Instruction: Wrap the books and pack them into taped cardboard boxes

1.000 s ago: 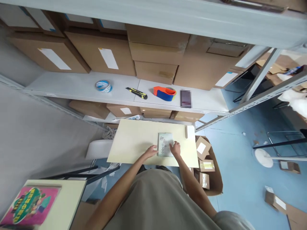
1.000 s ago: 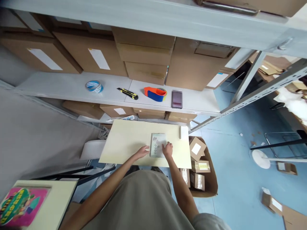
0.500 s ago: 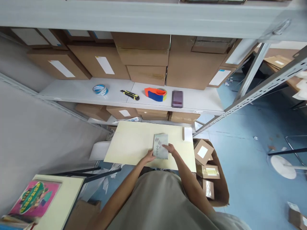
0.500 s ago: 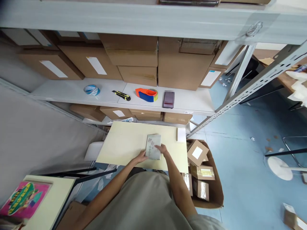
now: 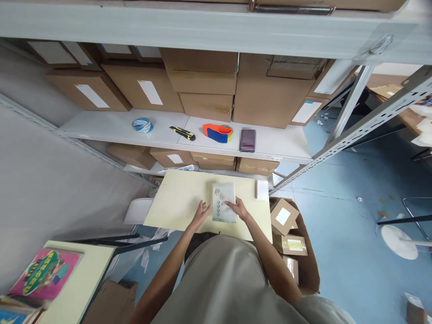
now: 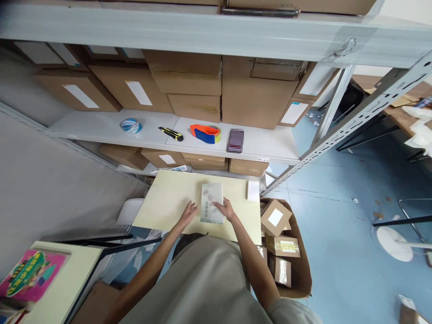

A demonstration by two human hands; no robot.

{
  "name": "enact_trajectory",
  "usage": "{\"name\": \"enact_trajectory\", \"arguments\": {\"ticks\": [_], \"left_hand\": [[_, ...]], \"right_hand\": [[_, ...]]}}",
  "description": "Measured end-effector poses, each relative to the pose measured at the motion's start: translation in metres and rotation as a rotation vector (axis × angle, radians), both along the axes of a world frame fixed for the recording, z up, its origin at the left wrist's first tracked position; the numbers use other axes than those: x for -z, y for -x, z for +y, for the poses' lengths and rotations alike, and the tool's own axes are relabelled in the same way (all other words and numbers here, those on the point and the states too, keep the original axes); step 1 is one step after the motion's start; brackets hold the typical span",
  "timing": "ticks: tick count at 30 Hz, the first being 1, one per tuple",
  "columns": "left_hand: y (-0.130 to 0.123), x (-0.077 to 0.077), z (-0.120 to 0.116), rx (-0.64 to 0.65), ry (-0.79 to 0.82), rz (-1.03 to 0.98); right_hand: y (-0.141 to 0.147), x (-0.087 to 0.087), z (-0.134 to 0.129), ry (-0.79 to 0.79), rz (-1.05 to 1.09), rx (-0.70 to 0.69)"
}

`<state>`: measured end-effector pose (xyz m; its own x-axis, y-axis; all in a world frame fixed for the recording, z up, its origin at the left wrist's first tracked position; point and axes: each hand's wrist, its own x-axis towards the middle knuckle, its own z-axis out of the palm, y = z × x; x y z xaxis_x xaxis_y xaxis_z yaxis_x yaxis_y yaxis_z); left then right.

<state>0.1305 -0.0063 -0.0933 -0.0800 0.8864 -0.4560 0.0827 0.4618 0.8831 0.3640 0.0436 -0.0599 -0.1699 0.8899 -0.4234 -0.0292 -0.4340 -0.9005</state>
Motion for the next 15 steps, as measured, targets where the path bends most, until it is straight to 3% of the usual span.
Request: {"name": "enact_trajectory", "arguments": {"ticks": [2, 5, 7, 9, 12, 15], "left_hand": [[0.007, -0.025, 0.008, -0.043, -0.026, -0.088], [0.012, -0.077, 0.016, -0.032, -0.151, -0.281], [0.011, -0.114, 0.018, 0.006, -0.252, -0.307], [0.009, -0.146, 0.016, -0.039, -0.338, -0.298], [0.007, -0.179, 0.011, -0.070, -0.380, -0.312], [0.006, -0.194, 0.005, -0.033, -0.377, -0.277]], "right_hand": [[-0.004, -0.028, 0.002, -0.055, 0.067, -0.037], [-0.010, -0.078, 0.004, -0.145, 0.130, -0.111], [-0.013, -0.111, 0.005, -0.179, 0.140, -0.141], [-0.015, -0.138, 0.004, -0.213, 0.145, -0.160], [-0.017, -0.164, 0.000, -0.248, 0.144, -0.148], [-0.014, -0.172, -0.004, -0.260, 0.132, -0.134]]}}
